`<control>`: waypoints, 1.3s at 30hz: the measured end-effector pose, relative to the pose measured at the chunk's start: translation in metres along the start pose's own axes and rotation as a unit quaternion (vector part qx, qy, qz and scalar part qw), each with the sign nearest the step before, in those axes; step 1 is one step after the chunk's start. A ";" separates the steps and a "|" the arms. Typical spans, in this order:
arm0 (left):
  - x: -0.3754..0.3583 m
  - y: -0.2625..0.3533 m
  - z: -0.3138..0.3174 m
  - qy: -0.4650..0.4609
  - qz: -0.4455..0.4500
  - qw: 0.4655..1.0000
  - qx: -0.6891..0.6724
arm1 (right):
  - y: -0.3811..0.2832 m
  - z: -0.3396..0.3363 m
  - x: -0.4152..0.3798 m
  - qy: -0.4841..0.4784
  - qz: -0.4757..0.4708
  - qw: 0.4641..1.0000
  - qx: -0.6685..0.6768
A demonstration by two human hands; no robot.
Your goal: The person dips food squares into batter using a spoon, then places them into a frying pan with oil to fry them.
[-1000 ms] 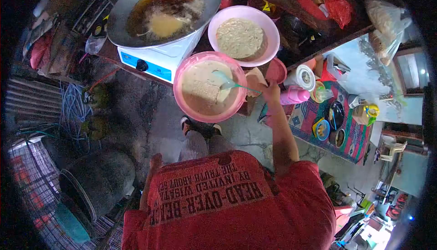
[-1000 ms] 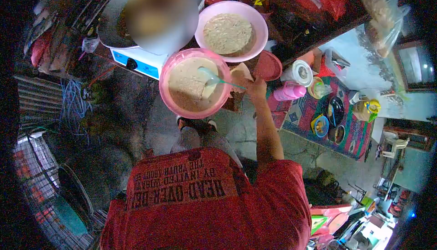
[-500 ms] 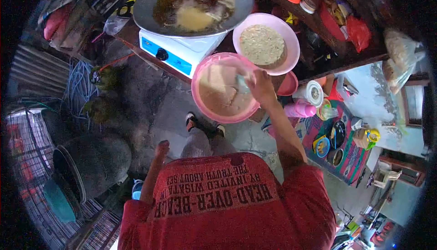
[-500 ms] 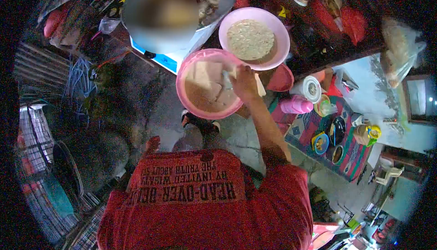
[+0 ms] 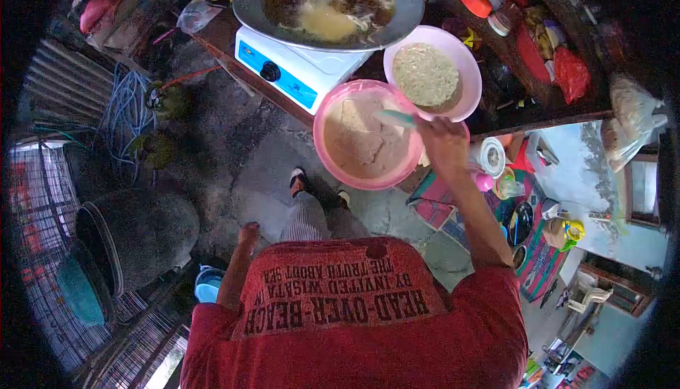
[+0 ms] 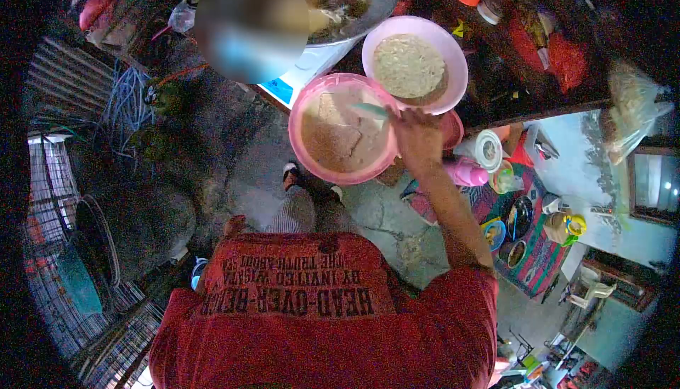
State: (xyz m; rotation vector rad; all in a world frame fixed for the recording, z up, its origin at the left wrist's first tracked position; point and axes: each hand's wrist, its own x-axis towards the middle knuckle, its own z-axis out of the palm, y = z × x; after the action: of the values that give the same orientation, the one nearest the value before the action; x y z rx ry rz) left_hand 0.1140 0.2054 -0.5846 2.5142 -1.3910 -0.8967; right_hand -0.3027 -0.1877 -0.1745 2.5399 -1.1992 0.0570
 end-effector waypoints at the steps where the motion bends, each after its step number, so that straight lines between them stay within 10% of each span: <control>1: -0.002 0.012 -0.002 0.006 -0.084 0.995 -0.054 | -0.008 0.007 0.006 0.029 -0.040 0.999 0.015; 5: 0.004 0.081 -0.064 -0.150 0.114 0.943 0.275 | -0.037 0.027 0.034 -0.015 -0.050 0.998 0.030; 9: -0.002 0.105 -0.076 -0.072 -0.043 0.990 -0.109 | -0.022 0.032 0.048 0.009 0.014 1.000 0.012; 11: -0.002 0.106 -0.080 -0.050 -0.085 0.973 -0.206 | -0.011 0.011 0.040 -0.155 0.148 0.975 0.060; 14: 0.001 0.086 -0.073 -0.132 -0.053 0.988 -0.059 | 0.004 0.026 0.002 -0.104 0.105 0.985 0.089; 17: -0.009 0.043 -0.037 -0.064 0.208 0.935 0.281 | -0.018 0.031 -0.007 -0.199 0.176 0.939 0.217; 18: -0.018 0.042 -0.037 -0.085 -0.009 0.996 -0.028 | -0.024 0.034 -0.005 -0.213 0.204 0.922 0.250; 19: -0.023 0.042 -0.037 -0.094 -0.226 0.911 -0.331 | -0.031 0.036 -0.002 -0.213 0.203 0.922 0.251; 23: -0.020 0.043 -0.031 -0.069 -0.230 0.935 -0.263 | -0.042 0.063 0.003 -0.202 0.165 0.907 0.331; 28: 0.007 0.049 -0.041 -0.091 0.087 0.991 0.039 | -0.030 0.066 0.011 -0.251 0.152 0.833 0.468; 31: -0.004 0.077 -0.051 -0.008 0.044 0.991 -0.123 | -0.019 0.062 0.008 -0.259 0.167 0.781 0.543; 33: 0.000 0.083 -0.052 -0.035 -0.023 0.988 -0.149 | -0.021 0.046 0.002 -0.037 0.163 0.911 0.376; 39: 0.002 0.070 -0.045 -0.101 0.008 0.995 -0.025 | -0.045 0.028 -0.024 0.125 -0.021 0.975 0.181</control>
State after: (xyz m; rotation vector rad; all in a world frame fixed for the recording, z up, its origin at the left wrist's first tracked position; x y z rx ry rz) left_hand 0.0886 0.1566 -0.5218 2.4288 -1.4220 -1.1957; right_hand -0.2871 -0.1515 -0.2176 2.7540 -1.1162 0.6185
